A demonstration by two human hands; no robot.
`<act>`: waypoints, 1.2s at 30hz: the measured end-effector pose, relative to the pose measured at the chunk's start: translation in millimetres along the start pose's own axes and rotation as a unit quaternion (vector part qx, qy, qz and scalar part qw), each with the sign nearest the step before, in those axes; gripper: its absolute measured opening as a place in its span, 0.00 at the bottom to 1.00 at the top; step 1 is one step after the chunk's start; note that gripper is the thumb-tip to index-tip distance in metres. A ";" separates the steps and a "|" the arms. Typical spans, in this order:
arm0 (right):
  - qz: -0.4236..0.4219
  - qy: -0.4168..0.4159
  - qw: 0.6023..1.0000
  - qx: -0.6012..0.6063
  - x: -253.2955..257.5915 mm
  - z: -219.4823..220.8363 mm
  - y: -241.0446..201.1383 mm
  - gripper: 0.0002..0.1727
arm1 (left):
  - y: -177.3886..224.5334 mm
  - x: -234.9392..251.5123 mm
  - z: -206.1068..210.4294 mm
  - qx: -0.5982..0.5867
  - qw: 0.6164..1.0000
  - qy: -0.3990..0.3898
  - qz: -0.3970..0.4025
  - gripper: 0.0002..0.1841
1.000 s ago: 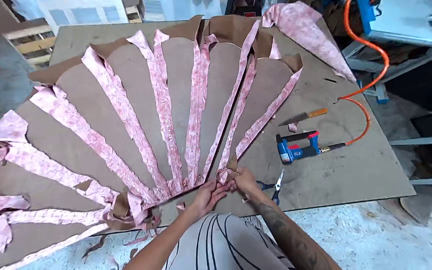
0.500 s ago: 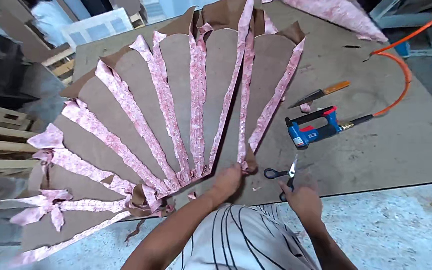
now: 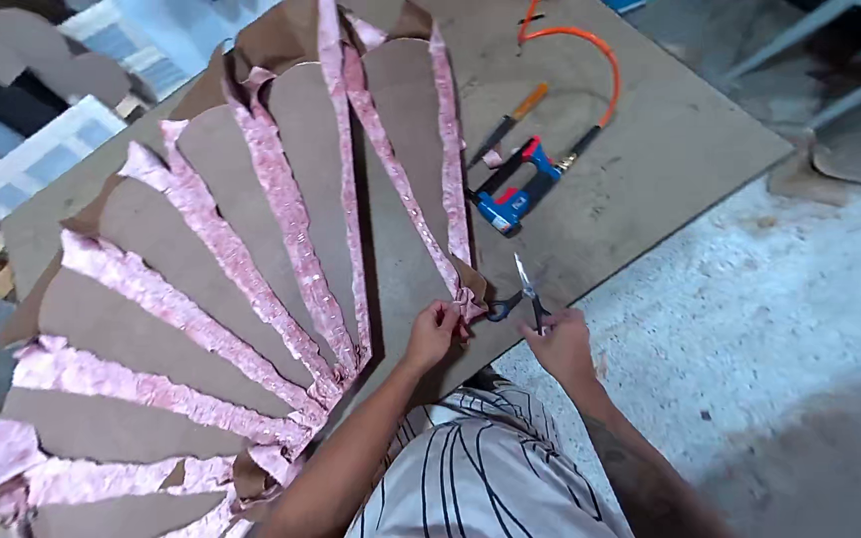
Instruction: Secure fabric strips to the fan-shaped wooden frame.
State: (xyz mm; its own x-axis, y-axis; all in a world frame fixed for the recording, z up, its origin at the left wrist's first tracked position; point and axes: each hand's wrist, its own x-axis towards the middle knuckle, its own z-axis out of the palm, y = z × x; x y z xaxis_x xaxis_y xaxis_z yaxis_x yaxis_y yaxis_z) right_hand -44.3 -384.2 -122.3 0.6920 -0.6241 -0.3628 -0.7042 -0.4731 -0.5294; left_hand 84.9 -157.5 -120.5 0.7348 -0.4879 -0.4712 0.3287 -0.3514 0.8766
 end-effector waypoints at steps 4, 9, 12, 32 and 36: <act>-0.002 0.036 0.998 -0.058 -4.0 11.7 -3.6 0.18 | 0.5 -5.2 -17.6 0.097 0.994 -0.013 0.042 0.15; 0.016 0.061 0.997 0.045 -19.2 -3.4 18.3 0.09 | -11.4 -5.8 -26.2 -0.011 0.999 -0.017 0.033 0.12; -0.031 0.118 0.988 0.095 -55.6 -20.5 34.8 0.19 | -6.0 -3.6 -27.9 0.045 0.997 0.003 0.060 0.09; -0.071 0.009 0.985 -0.158 -160.6 23.1 -21.6 0.39 | 2.4 -6.0 -45.0 0.061 0.997 -0.010 0.050 0.09; -0.104 0.063 0.957 -0.262 -143.8 34.0 -35.7 0.38 | 25.2 -13.7 -41.7 0.162 0.984 -0.013 0.067 0.11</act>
State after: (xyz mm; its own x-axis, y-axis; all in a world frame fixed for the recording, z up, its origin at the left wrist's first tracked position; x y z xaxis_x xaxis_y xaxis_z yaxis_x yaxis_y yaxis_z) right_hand -113.2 -256.4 -77.4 0.8246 -0.5368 -0.1785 -0.5590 -0.8217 -0.1111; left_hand 107.9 -126.4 -87.8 0.7413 -0.5666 -0.3598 0.0198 -0.5174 0.8555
